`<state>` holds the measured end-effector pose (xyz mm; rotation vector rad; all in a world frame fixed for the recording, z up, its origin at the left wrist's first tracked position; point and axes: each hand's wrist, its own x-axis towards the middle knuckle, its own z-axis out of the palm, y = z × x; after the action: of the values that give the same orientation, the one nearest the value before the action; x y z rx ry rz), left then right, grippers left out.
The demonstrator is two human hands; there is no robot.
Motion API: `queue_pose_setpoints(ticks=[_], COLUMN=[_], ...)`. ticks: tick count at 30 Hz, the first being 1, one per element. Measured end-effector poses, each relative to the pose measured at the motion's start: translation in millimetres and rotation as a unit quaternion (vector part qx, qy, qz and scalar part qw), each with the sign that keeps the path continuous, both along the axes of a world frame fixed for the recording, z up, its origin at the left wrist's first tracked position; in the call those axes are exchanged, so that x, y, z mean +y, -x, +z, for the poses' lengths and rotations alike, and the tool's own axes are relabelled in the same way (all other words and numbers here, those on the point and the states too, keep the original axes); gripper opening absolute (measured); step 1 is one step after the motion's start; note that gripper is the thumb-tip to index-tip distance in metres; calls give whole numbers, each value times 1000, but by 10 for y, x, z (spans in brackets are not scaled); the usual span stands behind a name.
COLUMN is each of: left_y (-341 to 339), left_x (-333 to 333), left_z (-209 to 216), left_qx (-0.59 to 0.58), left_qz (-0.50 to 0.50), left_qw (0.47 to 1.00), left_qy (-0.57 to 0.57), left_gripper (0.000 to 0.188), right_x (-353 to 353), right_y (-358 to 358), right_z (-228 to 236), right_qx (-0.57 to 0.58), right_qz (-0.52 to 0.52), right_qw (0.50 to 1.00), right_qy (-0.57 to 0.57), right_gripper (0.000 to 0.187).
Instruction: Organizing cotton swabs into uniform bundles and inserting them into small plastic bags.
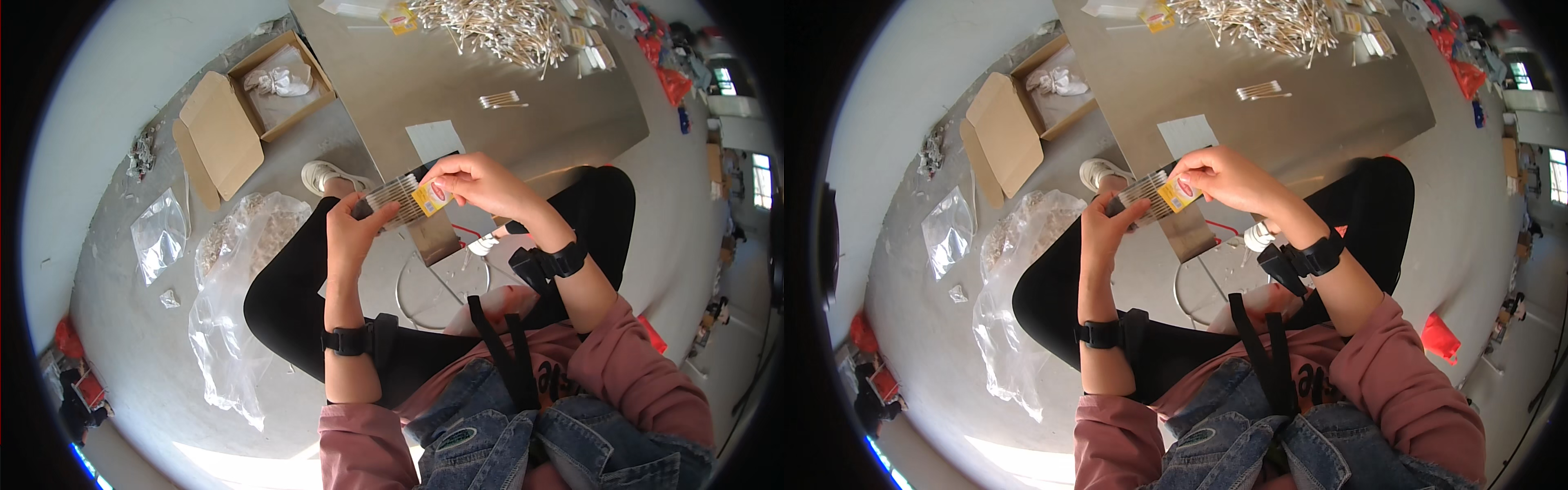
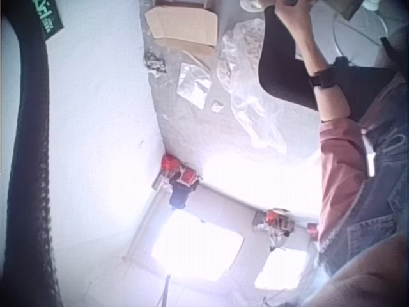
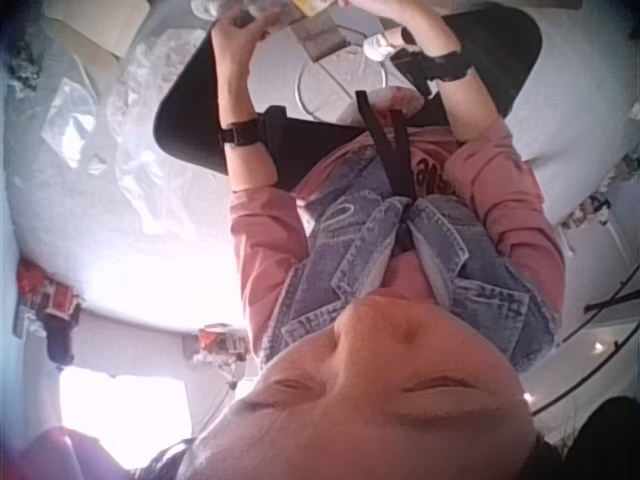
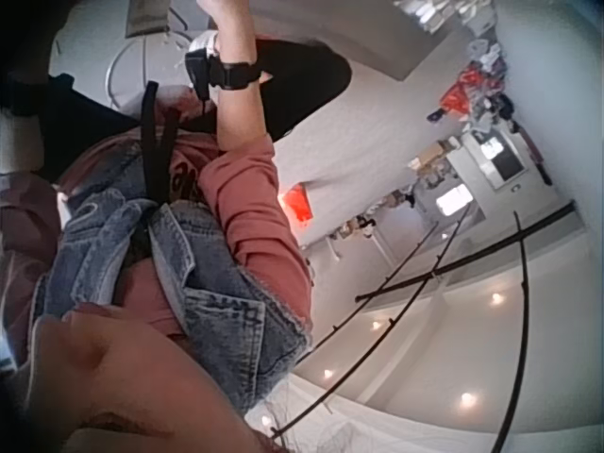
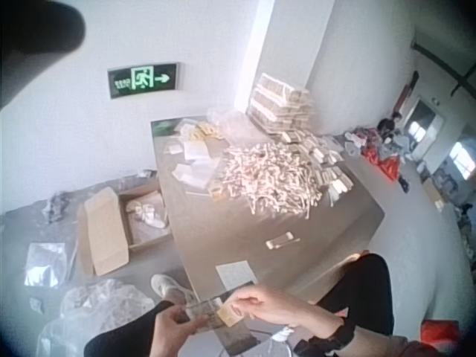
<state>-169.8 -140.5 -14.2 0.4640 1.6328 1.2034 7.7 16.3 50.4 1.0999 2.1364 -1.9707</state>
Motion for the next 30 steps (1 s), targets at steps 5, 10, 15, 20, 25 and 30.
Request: queue_pose_setpoints(ticks=[5, 10, 15, 20, 25, 30], left_y=[-12, 0, 0, 4, 5, 5], left_x=[13, 3, 10, 13, 2, 6], left_z=[14, -19, -21, -20, -15, -2], left_qx=[-11, -1, 2, 13, 7, 0], left_qz=[17, 8, 5, -3, -4, -5], left_qw=[1000, 1000, 1000, 1000, 1000, 1000], left_qy=[4, -8, -5, 2, -2, -5], left_gripper=[28, 28, 27, 27, 28, 28], right_x=[-143, -183, -208, -258, -360, -493], right_y=[-40, 43, 82, 114, 185, 239], right_z=[-93, -39, -28, -109, -158, -215], right_qx=[-4, 10, -7, 11, 20, 17], right_qz=[-53, -59, -63, -78, -116, -161], right_qw=[994, 980, 968, 962, 961, 959], right_qy=[-94, -192, -245, -263, -250, -234], right_gripper=[13, 14, 14, 14, 15, 17])
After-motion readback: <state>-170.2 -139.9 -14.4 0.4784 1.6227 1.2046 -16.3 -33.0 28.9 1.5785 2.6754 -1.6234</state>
